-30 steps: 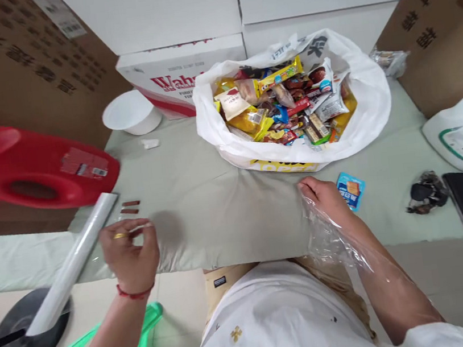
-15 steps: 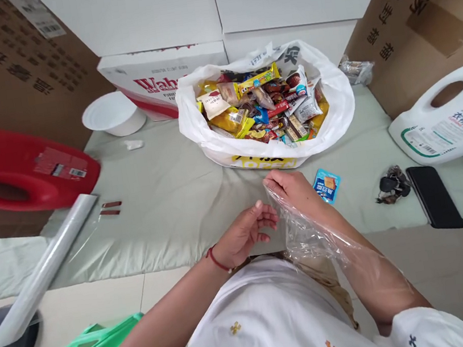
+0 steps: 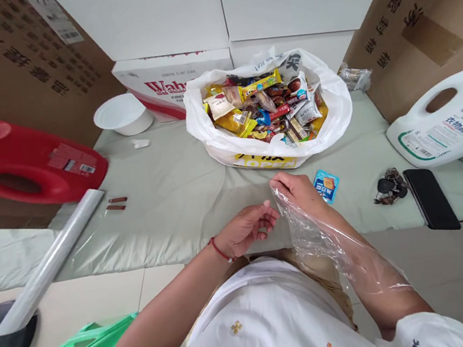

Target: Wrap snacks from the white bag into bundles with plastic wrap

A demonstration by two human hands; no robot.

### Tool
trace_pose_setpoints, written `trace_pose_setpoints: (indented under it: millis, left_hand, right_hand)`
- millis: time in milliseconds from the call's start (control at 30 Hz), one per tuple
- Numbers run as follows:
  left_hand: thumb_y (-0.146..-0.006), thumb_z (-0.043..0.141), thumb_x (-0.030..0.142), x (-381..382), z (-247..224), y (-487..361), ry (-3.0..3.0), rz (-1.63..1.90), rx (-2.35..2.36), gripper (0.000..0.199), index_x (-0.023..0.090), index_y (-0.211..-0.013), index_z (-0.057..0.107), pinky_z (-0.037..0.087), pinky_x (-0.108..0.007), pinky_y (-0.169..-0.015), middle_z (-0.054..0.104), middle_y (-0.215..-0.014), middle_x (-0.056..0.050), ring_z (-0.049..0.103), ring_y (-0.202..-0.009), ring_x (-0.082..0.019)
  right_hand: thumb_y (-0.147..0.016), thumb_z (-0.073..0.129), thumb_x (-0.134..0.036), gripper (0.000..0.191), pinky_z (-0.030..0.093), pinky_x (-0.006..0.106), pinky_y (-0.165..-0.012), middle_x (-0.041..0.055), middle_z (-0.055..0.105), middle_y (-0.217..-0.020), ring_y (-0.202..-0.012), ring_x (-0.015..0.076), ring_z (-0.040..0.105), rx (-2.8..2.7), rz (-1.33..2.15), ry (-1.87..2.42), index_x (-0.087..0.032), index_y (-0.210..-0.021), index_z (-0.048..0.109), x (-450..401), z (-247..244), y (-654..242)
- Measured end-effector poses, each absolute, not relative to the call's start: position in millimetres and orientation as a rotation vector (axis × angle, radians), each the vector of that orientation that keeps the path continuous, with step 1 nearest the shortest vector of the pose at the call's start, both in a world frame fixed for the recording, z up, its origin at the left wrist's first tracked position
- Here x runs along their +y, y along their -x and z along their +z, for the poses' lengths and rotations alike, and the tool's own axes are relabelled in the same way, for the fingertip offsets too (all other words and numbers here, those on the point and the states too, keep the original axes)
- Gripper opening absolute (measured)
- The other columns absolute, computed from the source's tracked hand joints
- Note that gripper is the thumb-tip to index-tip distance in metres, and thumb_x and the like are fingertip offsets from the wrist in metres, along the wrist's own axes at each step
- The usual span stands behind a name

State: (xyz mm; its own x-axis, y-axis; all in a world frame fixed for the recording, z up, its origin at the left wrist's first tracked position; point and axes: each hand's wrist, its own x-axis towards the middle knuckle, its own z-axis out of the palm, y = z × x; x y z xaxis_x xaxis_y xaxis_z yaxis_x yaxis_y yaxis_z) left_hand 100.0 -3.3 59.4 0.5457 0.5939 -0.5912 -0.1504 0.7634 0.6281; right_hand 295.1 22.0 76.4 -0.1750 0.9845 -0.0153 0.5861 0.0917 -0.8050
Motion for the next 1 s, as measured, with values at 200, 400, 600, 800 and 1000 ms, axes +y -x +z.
trace_pose_setpoints:
  millis: [200, 400, 600, 800, 1000]
  left_hand:
    - [-0.051, 0.102, 0.049, -6.0, 50.7, -105.0, -0.503, 0.529, 0.869, 0.056, 0.017, -0.072, 0.062, 0.029, -0.020, -0.053, 0.058, -0.066, 0.004, 0.046, -0.056, -0.005]
    - [-0.052, 0.098, 0.050, 1.1, 51.2, -83.7, -0.558, 0.527, 0.931, 0.052, 0.018, -0.072, 0.063, 0.025, -0.021, -0.049, 0.056, -0.068, 0.004, 0.045, -0.057, -0.006]
    - [-0.050, 0.098, 0.064, -5.7, 46.6, -113.7, -0.676, 0.610, 0.944, 0.061, 0.018, -0.069, 0.063, 0.023, -0.026, -0.055, 0.048, -0.060, 0.007, 0.037, -0.057, -0.007]
    - [-0.054, 0.097, 0.061, -0.9, 45.8, -99.8, -0.809, 0.632, 0.970, 0.056, 0.017, -0.068, 0.065, 0.023, -0.027, -0.059, 0.051, -0.062, 0.006, 0.035, -0.059, -0.007]
    - [-0.056, 0.093, 0.069, -5.1, 46.6, -103.1, -0.813, 0.633, 0.973, 0.061, 0.016, -0.074, 0.067, 0.024, -0.028, -0.061, 0.048, -0.063, 0.007, 0.035, -0.060, -0.008]
  right_hand:
    - [-0.101, 0.052, -0.053, 0.039, 0.038, 0.025, -0.059, -0.0021, 0.058, -0.065, -0.061, 0.0135, 0.049, -1.832, 0.956, 1.506, -0.021, -0.084, 0.064, 23.0, 72.1, -287.6]
    - [-0.102, 0.053, -0.055, 0.040, 0.036, 0.025, -0.058, -0.0019, 0.058, -0.065, -0.062, 0.0140, 0.048, -1.803, 0.933, 1.551, -0.021, -0.085, 0.066, 22.5, 66.1, -296.3]
    - [-0.099, 0.054, -0.053, 0.037, 0.039, 0.025, -0.059, -0.0020, 0.058, -0.066, -0.062, 0.0139, 0.049, -1.735, 0.975, 1.518, -0.021, -0.085, 0.064, 19.1, 63.1, -284.5]
    - [-0.101, 0.053, -0.056, 0.040, 0.037, 0.026, -0.056, -0.0028, 0.053, -0.059, -0.057, 0.0142, 0.047, -1.720, 0.991, 1.575, -0.021, -0.085, 0.065, 14.6, 58.8, -294.6]
    - [-0.099, 0.055, -0.058, 0.041, 0.038, 0.025, -0.058, -0.0028, 0.055, -0.063, -0.060, 0.0135, 0.047, -1.685, 0.981, 1.538, -0.020, -0.085, 0.065, 11.7, 59.1, -286.8]
